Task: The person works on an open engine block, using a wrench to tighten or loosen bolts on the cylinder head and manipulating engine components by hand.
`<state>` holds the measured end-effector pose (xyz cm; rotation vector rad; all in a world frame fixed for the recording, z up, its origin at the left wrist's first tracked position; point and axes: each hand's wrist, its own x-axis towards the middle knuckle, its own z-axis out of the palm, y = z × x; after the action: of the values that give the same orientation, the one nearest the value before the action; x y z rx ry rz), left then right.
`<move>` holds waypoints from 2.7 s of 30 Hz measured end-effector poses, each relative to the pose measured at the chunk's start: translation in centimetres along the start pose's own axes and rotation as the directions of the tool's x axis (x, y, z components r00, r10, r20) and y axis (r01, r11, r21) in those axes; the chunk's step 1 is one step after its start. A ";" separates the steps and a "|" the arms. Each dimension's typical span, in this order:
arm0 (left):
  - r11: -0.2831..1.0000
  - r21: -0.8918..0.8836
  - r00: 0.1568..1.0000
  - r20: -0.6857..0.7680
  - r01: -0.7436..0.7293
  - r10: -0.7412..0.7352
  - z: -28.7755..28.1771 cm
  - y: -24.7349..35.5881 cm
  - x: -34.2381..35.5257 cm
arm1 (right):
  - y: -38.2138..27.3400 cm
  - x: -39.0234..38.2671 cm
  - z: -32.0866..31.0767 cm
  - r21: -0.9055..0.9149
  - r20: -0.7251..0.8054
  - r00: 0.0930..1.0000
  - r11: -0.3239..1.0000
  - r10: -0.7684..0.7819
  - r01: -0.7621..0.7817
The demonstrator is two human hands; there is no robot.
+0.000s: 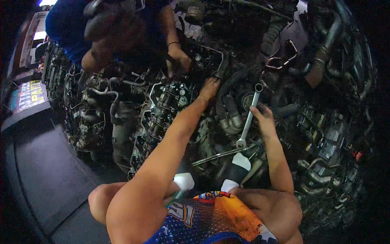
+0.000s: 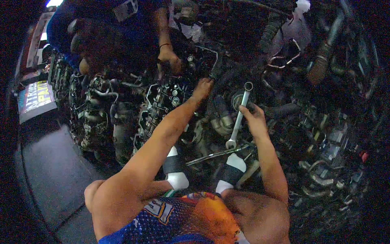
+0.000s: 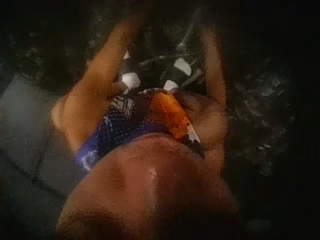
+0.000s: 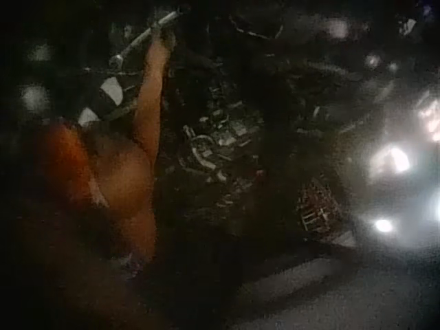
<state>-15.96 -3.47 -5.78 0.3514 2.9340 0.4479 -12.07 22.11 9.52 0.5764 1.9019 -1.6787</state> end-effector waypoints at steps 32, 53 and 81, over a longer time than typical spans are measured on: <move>-0.645 -0.644 0.326 0.765 0.412 -0.556 3.4 4.1 0.3 | -0.9 -0.1 -0.8 -0.029 0.113 0.993 0.999 -0.035 0.039; 0.624 -0.527 0.816 0.324 0.576 -0.479 2.9 3.8 -0.3 | -1.1 -0.1 -0.9 -0.017 0.088 0.996 0.999 0.031 -0.030; 0.770 -0.414 0.873 0.269 0.486 -0.407 3.5 3.0 -0.8 | -1.6 -0.7 -0.7 -0.060 0.117 0.993 0.998 0.011 -0.003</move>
<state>-13.93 0.09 -8.05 -0.3587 2.5027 0.9664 -12.65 22.57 11.28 0.4499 1.8568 -1.6091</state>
